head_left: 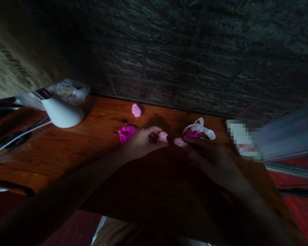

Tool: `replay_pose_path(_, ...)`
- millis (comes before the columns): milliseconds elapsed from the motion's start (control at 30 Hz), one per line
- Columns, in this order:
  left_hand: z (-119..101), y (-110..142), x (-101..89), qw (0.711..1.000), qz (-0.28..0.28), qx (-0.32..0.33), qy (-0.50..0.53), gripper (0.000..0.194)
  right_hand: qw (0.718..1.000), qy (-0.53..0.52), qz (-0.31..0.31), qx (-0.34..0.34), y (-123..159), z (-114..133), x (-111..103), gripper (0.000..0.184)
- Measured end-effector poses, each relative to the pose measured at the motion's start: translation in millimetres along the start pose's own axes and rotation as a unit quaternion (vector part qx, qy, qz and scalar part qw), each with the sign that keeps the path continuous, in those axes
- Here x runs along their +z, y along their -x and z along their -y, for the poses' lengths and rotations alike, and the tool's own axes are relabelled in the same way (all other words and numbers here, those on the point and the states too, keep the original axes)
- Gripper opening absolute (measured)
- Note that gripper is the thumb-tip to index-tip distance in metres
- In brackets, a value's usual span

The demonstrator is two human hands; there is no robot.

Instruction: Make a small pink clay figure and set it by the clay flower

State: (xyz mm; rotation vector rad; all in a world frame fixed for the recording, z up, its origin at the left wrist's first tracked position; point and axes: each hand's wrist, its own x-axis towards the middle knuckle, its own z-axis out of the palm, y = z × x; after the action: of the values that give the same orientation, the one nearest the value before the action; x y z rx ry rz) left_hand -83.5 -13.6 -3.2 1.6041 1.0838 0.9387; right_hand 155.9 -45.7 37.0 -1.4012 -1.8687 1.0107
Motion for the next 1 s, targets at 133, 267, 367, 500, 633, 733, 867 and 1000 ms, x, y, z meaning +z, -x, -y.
replay_pose_path(133,-2.0,2.9,-3.3,0.981,-0.011,0.002,-0.192,0.060,1.000,0.016,0.003,-0.022,-1.1,2.0,-5.3,0.034)
replay_pose_path(267,-13.8,3.0,-13.0,0.961,0.017,0.003,-0.276,0.073,0.991,-0.023,0.134,0.003,1.3,6.9,2.6,0.027)
replay_pose_path(367,-25.3,5.2,-16.1,0.943,-0.039,0.072,-0.322,0.057,0.986,-0.052,0.146,0.053,3.4,8.0,16.4,0.025)
replay_pose_path(500,-36.7,14.0,-9.3,0.942,0.018,0.179,-0.285,0.032,0.981,-0.123,0.144,0.050,4.4,4.8,24.7,0.017)
replay_pose_path(633,-37.6,20.8,-0.8,0.939,0.140,0.174,-0.260,0.033,0.972,-0.189,0.134,0.031,4.5,5.9,16.7,0.016)
replay_pose_path(733,-38.0,21.1,0.0,0.946,0.152,0.160,-0.236,0.026,0.965,-0.217,0.142,0.037,5.0,8.3,11.5,0.013)
replay_pose_path(867,-44.5,20.6,-3.9,0.939,0.216,0.137,-0.230,0.027,0.953,-0.231,0.186,0.061,6.8,11.5,8.1,0.012)
replay_pose_path(1000,-51.0,19.7,-16.3,0.934,0.268,0.136,-0.193,0.021,0.955,-0.248,0.148,0.069,6.7,12.6,-8.1,0.010)
